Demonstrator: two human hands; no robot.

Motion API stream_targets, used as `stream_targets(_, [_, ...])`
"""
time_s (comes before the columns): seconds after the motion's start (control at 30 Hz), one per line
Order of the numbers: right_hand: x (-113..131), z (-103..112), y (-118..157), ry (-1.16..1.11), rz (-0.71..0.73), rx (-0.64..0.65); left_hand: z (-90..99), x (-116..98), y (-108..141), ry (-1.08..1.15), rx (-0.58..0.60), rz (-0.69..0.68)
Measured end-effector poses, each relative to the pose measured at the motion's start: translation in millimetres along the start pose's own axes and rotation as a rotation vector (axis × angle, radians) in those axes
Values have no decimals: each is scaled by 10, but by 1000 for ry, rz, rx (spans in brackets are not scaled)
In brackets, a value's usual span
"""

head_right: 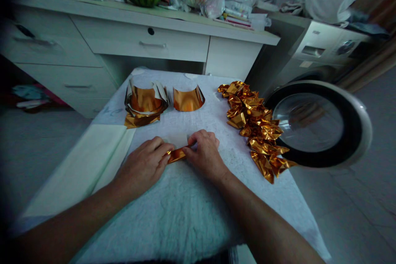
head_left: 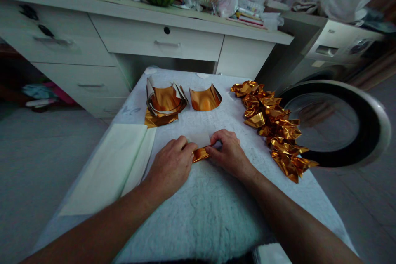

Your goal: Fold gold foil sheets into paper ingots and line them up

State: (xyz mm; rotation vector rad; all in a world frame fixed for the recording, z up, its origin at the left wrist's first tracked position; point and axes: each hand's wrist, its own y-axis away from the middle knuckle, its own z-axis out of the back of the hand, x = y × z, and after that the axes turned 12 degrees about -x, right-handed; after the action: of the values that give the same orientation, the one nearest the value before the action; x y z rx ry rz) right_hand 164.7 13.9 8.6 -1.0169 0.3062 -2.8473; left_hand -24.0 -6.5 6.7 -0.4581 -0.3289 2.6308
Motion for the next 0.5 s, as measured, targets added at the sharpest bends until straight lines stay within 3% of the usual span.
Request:
stream_targets(0.27, [15,-23,20,-115,-8,35,-70,13,8,-25,-46,0])
stream_targets(0.5, [31,-60,39,-279,-78,-12,-89,22,9,-50,-47,-20])
